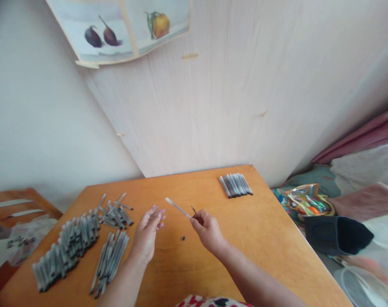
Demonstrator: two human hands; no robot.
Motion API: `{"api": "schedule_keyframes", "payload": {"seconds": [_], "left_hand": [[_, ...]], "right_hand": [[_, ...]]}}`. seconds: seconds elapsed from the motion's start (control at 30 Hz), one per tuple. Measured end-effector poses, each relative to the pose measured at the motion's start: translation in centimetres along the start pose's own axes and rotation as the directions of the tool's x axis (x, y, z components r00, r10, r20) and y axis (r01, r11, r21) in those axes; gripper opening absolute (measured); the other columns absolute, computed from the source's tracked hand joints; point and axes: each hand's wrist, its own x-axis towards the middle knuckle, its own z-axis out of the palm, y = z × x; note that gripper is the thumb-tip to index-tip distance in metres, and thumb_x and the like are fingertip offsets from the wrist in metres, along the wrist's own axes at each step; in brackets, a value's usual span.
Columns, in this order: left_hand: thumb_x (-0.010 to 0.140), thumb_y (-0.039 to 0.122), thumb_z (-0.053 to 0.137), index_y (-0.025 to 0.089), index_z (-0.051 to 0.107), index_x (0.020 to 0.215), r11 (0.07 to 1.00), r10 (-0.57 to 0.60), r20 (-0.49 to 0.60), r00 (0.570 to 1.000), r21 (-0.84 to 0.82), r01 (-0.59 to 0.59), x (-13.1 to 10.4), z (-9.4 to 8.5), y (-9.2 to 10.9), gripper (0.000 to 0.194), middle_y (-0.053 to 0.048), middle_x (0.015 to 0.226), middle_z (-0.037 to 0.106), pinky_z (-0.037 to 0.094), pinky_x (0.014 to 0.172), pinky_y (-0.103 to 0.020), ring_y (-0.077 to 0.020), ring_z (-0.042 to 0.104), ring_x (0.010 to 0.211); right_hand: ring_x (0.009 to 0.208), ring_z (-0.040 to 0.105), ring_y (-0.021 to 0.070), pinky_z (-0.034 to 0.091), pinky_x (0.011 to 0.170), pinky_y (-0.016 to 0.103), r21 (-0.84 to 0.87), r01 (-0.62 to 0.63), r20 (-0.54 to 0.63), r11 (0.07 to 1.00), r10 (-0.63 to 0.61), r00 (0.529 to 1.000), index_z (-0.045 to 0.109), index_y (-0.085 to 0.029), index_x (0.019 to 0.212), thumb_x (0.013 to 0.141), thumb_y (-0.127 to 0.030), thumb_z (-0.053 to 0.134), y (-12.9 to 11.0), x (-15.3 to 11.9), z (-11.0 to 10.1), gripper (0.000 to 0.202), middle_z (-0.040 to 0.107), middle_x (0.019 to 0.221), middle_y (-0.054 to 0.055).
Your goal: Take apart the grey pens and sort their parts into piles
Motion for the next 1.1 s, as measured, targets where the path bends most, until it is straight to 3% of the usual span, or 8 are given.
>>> {"api": "schedule_keyframes", "payload": {"seconds": [0.13,0.23,0.47,0.7,1.1], "left_hand": [[0.067,0.045,0.072,0.014,0.062,0.103,0.994,-0.048,-0.098,0.994,0.095,0.057,0.2,-1.3,-2.4,0.049,-0.009,0.092,0.070,0.046,0.072,-0.028,-0.0182,0.065,0.083],[0.063,0.045,0.073,0.012,0.064,0.092,0.990,-0.074,-0.118,0.990,0.108,0.087,0.4,-2.5,-4.7,0.045,-0.009,0.089,0.069,0.048,0.075,-0.031,-0.0195,0.065,0.082],[0.058,0.055,0.071,0.015,0.065,0.085,0.960,-0.101,-0.125,0.987,0.248,0.130,0.3,-4.9,-8.9,0.049,-0.006,0.072,0.069,0.050,0.078,-0.038,-0.0234,0.066,0.076],[0.056,0.058,0.070,0.015,0.065,0.089,0.939,-0.153,-0.105,0.983,0.293,0.178,0.3,-5.5,-9.6,0.054,-0.007,0.075,0.070,0.050,0.082,-0.041,-0.0271,0.067,0.083],[0.055,0.061,0.070,0.016,0.064,0.089,0.933,-0.173,-0.050,0.984,0.310,0.180,-0.5,-5.2,-8.8,0.057,-0.008,0.083,0.071,0.050,0.085,-0.041,-0.0271,0.067,0.084]], "right_hand": [[0.059,0.051,0.0137,0.040,0.055,0.024,-0.035,-0.072,-0.201,0.997,0.064,0.977,0.061,-0.017,0.078,0.080,-0.049,0.055,3.9,1.4,-1.6,0.033,0.059,0.064,0.000],[0.063,0.055,0.0158,0.043,0.060,0.026,-0.100,-0.154,-0.340,0.983,0.112,0.934,0.062,-0.017,0.080,0.080,-0.050,0.053,6.4,2.3,-3.4,0.034,0.062,0.067,0.001],[0.074,0.063,0.0180,0.045,0.067,0.026,-0.263,-0.313,-0.491,0.913,0.152,0.858,0.065,-0.018,0.091,0.084,-0.043,0.046,7.9,4.1,-7.6,0.032,0.070,0.081,0.005],[0.086,0.065,0.0205,0.043,0.072,0.026,-0.354,-0.468,-0.555,0.810,0.220,0.802,0.067,-0.017,0.097,0.085,-0.035,0.047,8.5,7.1,-9.6,0.029,0.071,0.089,0.008],[0.094,0.064,0.0217,0.043,0.074,0.029,-0.437,-0.604,-0.582,0.667,0.302,0.755,0.064,-0.021,0.101,0.091,-0.041,0.042,8.4,9.5,-10.4,0.031,0.068,0.103,0.009]]}}
